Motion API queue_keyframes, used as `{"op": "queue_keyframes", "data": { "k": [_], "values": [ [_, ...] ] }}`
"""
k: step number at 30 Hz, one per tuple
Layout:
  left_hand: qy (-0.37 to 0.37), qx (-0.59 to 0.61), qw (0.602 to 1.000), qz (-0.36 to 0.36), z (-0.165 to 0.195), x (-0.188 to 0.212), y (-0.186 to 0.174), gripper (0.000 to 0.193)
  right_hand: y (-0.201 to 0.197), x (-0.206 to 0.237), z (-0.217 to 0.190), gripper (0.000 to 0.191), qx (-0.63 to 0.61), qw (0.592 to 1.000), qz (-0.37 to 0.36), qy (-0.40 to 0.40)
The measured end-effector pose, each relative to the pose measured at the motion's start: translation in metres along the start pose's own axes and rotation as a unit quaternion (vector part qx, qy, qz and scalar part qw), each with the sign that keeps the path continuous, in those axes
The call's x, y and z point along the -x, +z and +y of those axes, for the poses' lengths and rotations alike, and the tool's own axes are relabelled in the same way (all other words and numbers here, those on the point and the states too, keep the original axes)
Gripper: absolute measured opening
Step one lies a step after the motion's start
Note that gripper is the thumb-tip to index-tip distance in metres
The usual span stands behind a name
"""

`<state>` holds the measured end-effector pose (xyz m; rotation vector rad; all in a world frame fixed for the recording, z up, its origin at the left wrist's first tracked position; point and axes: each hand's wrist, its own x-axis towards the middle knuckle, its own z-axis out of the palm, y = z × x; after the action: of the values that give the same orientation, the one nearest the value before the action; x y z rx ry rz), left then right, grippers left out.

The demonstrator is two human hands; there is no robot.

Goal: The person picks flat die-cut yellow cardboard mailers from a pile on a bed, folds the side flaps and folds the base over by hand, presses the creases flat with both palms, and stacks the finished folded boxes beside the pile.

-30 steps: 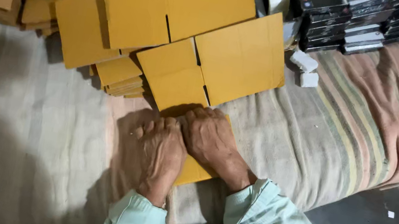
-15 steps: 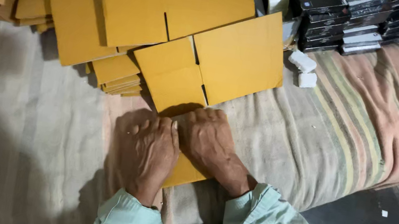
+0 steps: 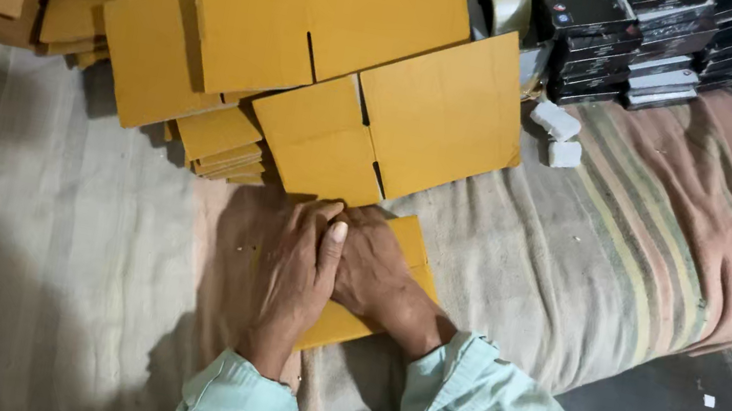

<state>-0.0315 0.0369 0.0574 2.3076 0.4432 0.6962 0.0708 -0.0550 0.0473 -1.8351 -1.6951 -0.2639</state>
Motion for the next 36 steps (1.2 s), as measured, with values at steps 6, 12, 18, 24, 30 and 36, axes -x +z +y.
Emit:
{"op": "queue_keyframes", "data": {
  "k": [6,12,18,24,30,36],
  "values": [
    [-0.050,-0.004,0.998,-0.043,0.003,-0.004,0.000,0.048,0.010,0.004,0.003,0.039,0.094,0.992,-0.077,0.038],
    [-0.093,-0.267,0.951,-0.126,-0.008,0.003,-0.012,0.049,-0.031,0.020,0.025,0.029,0.161,0.940,-0.175,0.246],
    [-0.109,-0.271,0.951,-0.097,0.000,0.024,-0.026,0.053,-0.045,0.035,0.001,0.046,0.330,0.931,-0.003,0.158],
    [0.076,-0.239,0.965,-0.075,0.003,0.054,-0.028,0.067,-0.024,0.039,-0.045,0.080,0.126,0.975,-0.128,0.133],
    [0.058,-0.185,0.978,-0.082,-0.014,0.075,-0.049,0.105,-0.062,0.058,-0.032,0.091,0.159,0.973,-0.118,0.122],
    [0.034,-0.250,0.958,-0.137,0.005,0.067,-0.043,0.114,-0.066,0.055,-0.041,0.109,0.120,0.977,-0.132,0.120]
  ]
}}
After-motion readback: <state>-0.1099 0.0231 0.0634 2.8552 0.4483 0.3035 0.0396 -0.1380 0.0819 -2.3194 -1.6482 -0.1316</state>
